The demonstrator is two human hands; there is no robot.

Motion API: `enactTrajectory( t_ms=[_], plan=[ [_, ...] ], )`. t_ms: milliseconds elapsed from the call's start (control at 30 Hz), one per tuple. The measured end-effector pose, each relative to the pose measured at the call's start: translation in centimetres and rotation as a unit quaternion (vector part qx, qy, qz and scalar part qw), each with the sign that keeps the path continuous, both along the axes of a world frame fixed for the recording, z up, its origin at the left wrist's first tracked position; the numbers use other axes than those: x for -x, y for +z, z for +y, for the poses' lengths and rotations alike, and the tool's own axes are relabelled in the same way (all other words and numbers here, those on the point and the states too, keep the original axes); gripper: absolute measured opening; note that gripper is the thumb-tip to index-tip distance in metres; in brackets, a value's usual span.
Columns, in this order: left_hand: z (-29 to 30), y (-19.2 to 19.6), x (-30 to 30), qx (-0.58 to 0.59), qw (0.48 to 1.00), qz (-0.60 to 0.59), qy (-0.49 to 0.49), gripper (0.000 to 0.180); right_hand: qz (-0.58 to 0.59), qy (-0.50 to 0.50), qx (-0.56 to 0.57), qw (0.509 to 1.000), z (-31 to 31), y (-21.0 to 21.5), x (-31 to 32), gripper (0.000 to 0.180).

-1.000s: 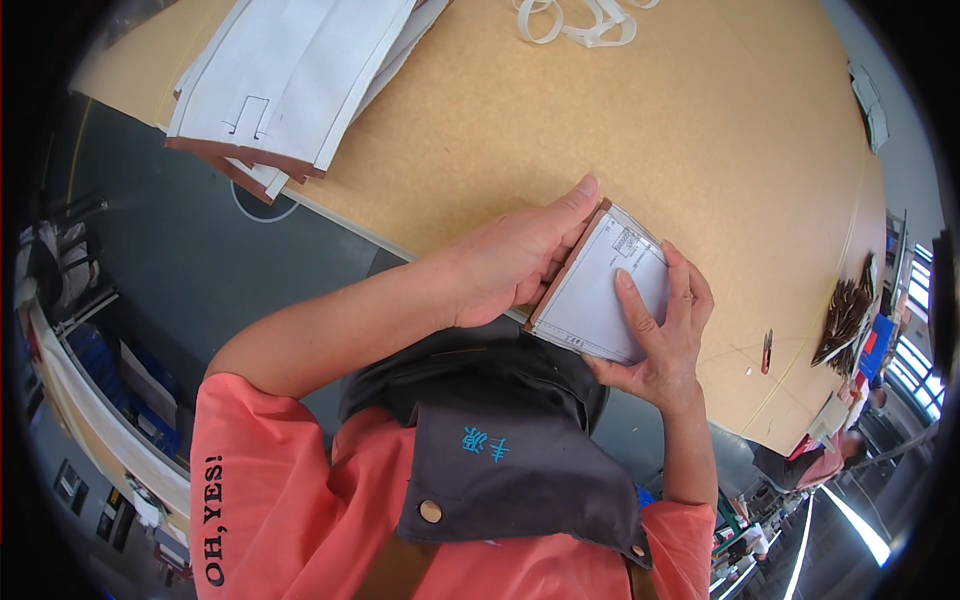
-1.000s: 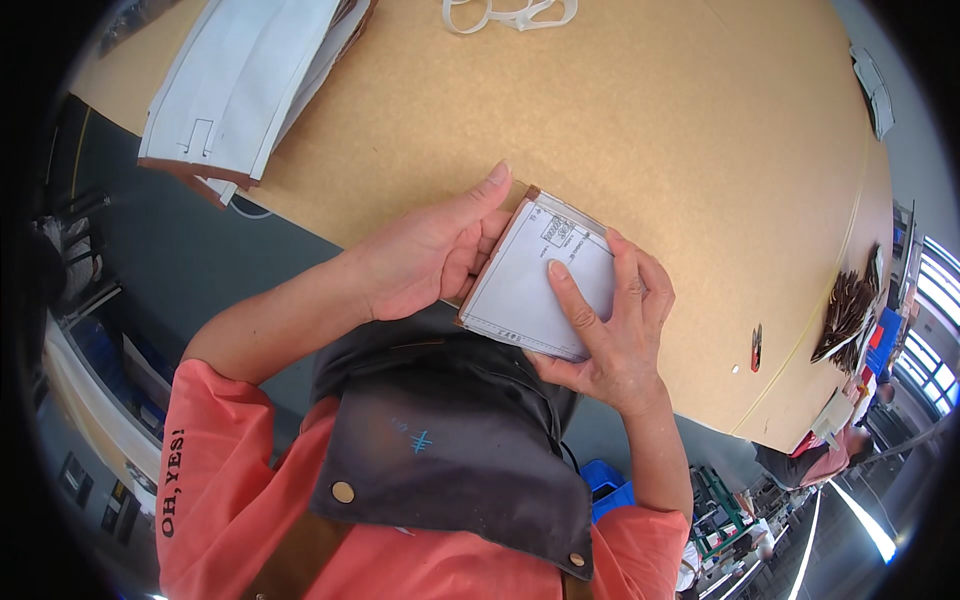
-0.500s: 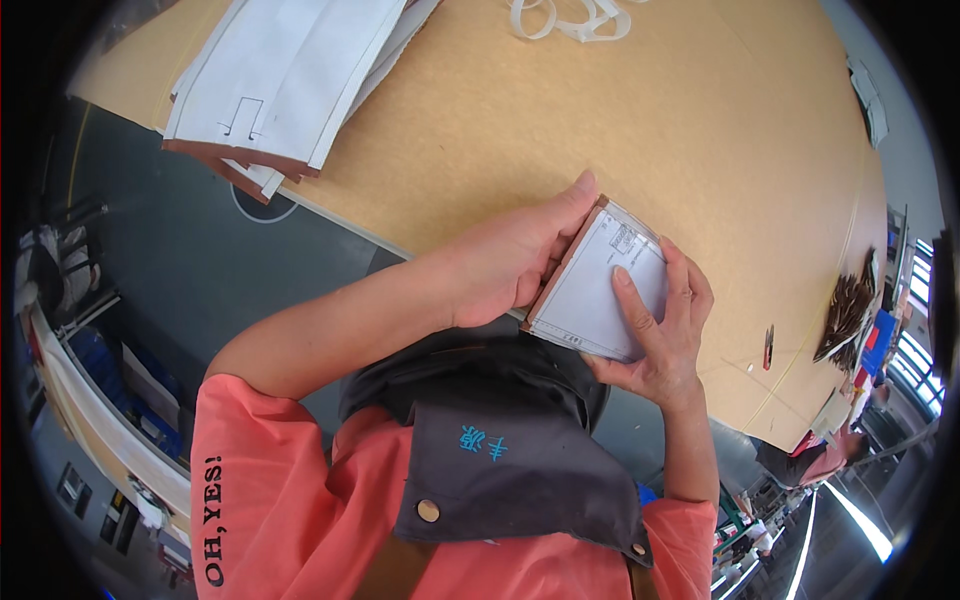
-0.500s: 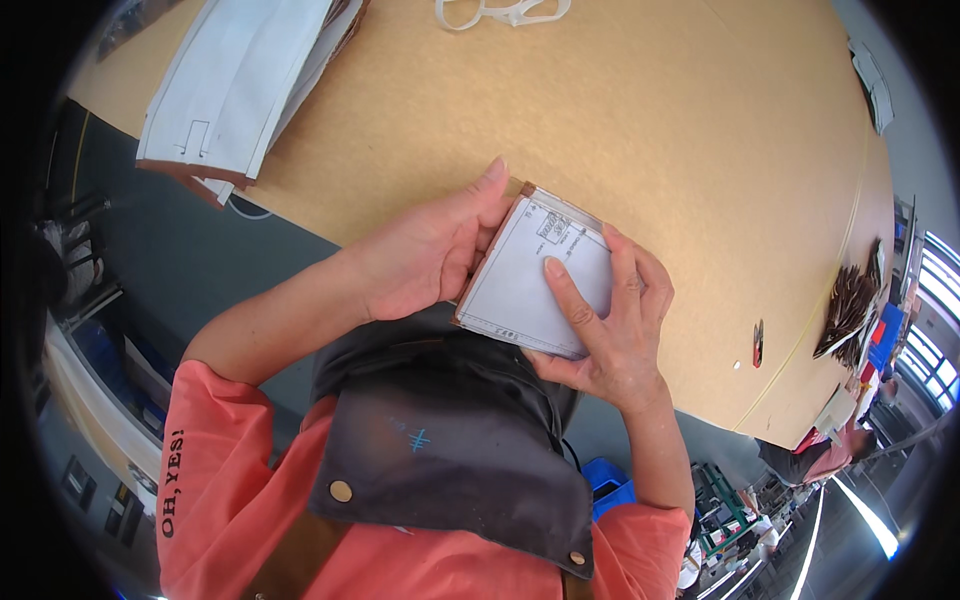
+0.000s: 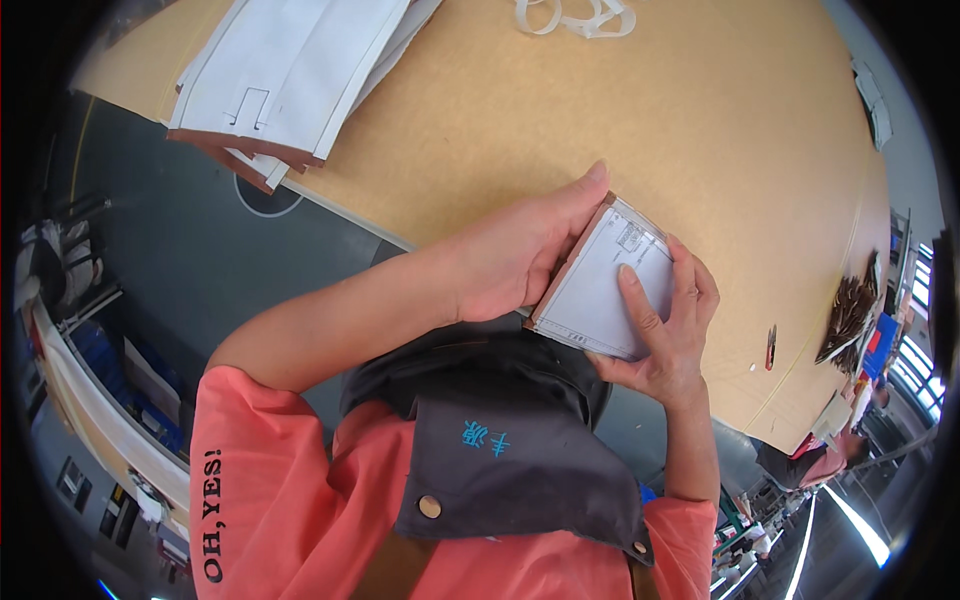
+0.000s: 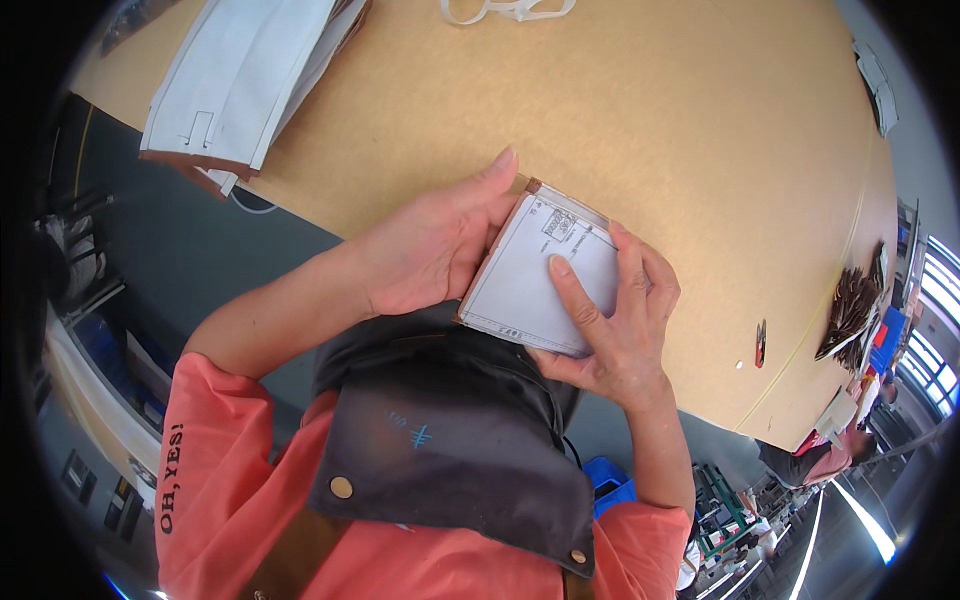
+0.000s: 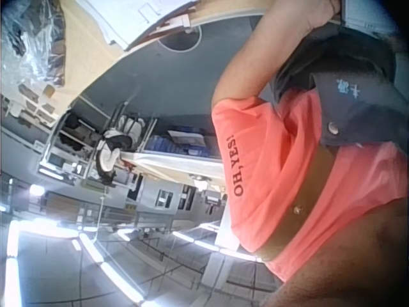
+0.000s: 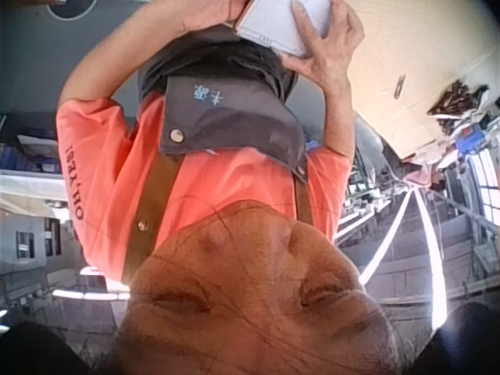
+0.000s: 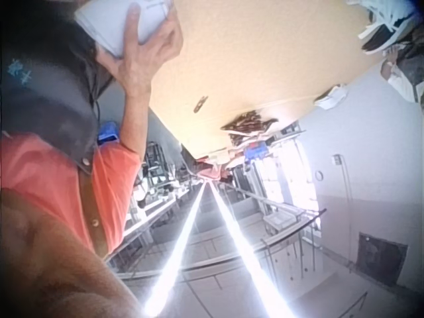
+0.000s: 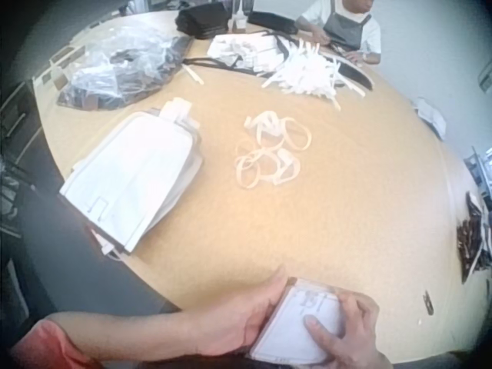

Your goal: The person assembles face masks by hand at a workbench. They pick up white mask bodies, fold them, and attach white elastic straps to the sides. The person handles the masks one by one, inspecting the layers and ensuring the straps are properly positioned before moving to the next unit.

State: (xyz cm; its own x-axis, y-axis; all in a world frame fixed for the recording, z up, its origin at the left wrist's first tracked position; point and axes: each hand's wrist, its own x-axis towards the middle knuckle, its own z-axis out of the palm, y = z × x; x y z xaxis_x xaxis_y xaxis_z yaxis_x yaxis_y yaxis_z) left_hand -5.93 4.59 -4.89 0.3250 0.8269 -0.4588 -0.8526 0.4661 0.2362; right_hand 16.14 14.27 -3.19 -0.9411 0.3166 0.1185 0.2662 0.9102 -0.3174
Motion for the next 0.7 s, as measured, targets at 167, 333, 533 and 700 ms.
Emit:
enactTrajectory(
  t_ms=[167,333,533,700],
  plan=[
    [-0.03,-0.29,0.22,-0.007,1.0,0.006,-0.015,0.073,-0.006,0.002,0.007,1.0,-0.02,0.03,-0.07,0.079],
    [0.05,-0.37,0.11,-0.001,1.0,-0.004,-0.008,0.069,-0.007,0.005,0.0,1.0,0.0,0.02,-0.09,0.078],
    [0.08,-0.21,-0.22,0.004,1.0,-0.007,-0.001,0.067,0.002,0.003,-0.005,1.0,-0.01,0.0,-0.01,0.078],
    [0.27,-0.18,-0.44,-0.018,1.0,-0.004,-0.007,0.072,0.002,0.003,-0.004,1.0,0.14,-0.08,-0.11,0.078]
  ],
)
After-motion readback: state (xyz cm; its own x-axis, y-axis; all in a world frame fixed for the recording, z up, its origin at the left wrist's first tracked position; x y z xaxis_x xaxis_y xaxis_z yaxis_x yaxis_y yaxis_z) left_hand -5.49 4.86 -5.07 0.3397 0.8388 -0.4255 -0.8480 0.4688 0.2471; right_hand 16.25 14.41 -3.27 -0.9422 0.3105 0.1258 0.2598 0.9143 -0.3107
